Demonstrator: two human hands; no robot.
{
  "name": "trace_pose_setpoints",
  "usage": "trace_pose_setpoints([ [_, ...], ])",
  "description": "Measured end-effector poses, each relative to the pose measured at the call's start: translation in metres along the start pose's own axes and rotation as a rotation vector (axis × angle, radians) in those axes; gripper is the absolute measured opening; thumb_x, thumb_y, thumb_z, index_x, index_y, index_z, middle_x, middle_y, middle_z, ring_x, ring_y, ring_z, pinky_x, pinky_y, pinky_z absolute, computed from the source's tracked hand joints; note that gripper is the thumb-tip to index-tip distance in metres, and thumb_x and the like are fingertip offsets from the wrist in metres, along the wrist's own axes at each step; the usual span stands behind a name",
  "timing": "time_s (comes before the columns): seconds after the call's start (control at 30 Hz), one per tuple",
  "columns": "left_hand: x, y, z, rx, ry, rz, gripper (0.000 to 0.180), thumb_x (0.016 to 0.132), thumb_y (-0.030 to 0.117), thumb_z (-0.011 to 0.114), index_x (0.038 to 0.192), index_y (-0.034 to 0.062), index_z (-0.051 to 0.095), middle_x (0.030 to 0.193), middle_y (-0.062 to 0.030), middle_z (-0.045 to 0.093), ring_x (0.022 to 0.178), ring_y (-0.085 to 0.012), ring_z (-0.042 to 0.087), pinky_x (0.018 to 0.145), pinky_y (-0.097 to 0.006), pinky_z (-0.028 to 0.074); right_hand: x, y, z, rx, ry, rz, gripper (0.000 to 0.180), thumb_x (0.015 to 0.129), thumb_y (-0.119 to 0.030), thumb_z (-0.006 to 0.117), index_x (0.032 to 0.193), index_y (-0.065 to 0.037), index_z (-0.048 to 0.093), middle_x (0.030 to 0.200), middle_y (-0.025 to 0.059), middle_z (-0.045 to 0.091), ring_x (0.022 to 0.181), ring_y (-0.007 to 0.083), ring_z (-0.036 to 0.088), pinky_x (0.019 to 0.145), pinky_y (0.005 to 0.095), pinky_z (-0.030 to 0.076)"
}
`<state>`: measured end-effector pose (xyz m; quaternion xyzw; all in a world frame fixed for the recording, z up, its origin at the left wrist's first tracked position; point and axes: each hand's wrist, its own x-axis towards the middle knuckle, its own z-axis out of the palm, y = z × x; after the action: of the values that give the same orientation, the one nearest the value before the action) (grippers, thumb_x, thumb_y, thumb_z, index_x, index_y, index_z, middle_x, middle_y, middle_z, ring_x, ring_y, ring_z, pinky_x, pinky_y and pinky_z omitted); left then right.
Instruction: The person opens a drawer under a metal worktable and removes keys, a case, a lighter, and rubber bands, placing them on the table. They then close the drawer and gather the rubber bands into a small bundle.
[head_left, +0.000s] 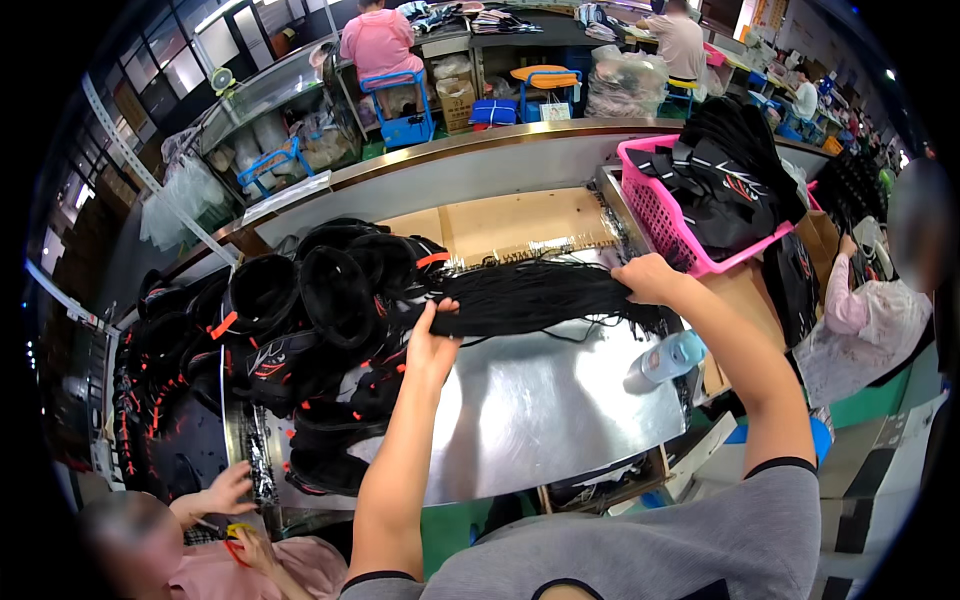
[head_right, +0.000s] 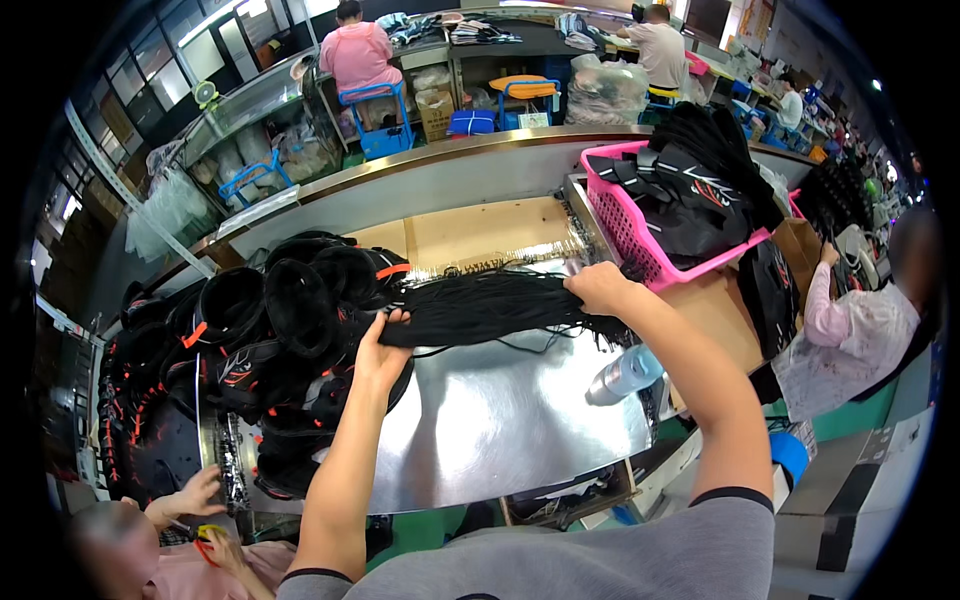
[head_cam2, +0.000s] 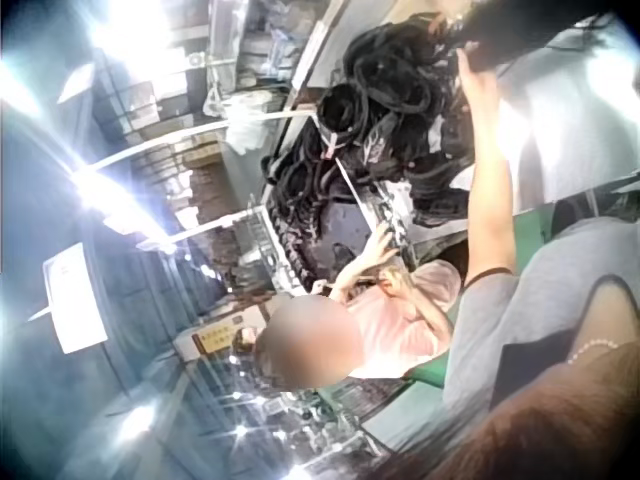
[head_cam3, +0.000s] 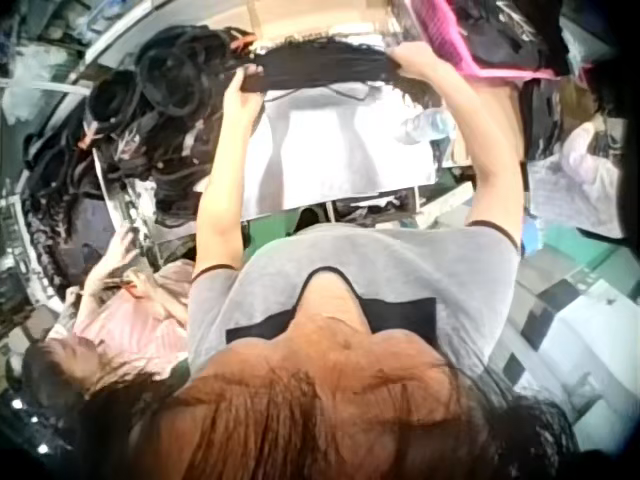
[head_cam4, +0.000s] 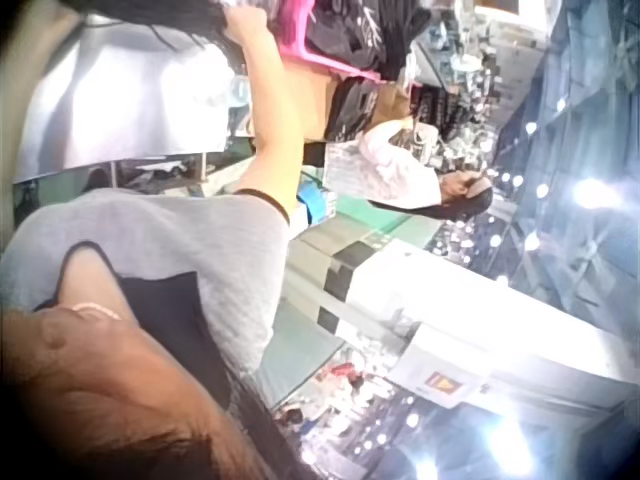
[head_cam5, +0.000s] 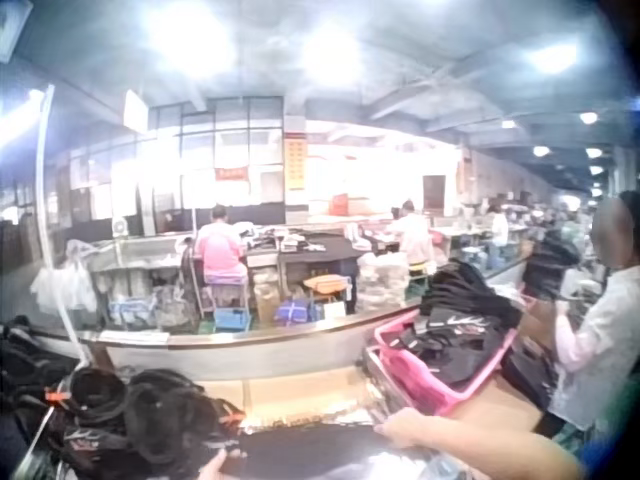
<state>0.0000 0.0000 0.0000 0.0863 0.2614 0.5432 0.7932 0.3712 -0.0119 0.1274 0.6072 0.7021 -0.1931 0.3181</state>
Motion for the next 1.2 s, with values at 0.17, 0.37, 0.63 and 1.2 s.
trace_pose_setpoints([
  [0.17,0.056,0.007,0.02,0.124,0.248,-0.17,0.075,0.086,0.037,0.068,0.139,-0.0022,0.031,0.147,-0.0212,0.032,0.137,-0.0351,0.029,0.113,-0.048,0.022,0.064,0.027,0.023,-0.176,0.58,-0.057,0.088,0.056,-0.024,0.087,0.131,-0.008,0.044,0.128,0.0147,0.051,0.131,0.0319,0.039,0.107,0.0521,0.031],
  [0.37,-0.043,-0.032,-0.017,0.617,0.181,0.01,0.044,0.095,0.026,0.057,0.128,-0.0006,0.045,0.122,-0.0141,0.053,0.118,-0.0241,0.051,0.101,-0.039,0.042,0.032,-0.002,0.066,0.172,0.854,-0.135,0.051,0.073,-0.02,0.075,0.119,-0.008,0.057,0.126,0.0125,0.052,0.128,0.0304,0.043,0.106,0.0446,0.035],
  [0.63,-0.148,-0.113,-0.054,0.755,0.209,-0.265,0.022,0.097,0.016,0.053,0.113,0.0023,0.058,0.099,-0.0067,0.064,0.091,-0.0137,0.06,0.08,-0.026,0.048,-0.088,0.033,0.163,1.009,1.245,0.404,0.05,0.079,-0.021,0.072,0.121,-0.002,0.054,0.118,0.0164,0.057,0.109,0.0314,0.055,0.093,0.0388,0.044],
  [1.2,-0.21,-0.176,-0.061,1.695,-0.931,-0.349,0.045,0.089,0.024,0.061,0.125,-0.0034,0.051,0.123,-0.0216,0.056,0.113,-0.0364,0.054,0.096,-0.039,0.044,-0.031,-0.041,0.157,0.881,1.203,0.289,0.086,0.067,-0.032,0.081,0.137,-0.007,0.038,0.131,0.0189,0.04,0.119,0.0376,0.047,0.095,0.0426,0.043],
])
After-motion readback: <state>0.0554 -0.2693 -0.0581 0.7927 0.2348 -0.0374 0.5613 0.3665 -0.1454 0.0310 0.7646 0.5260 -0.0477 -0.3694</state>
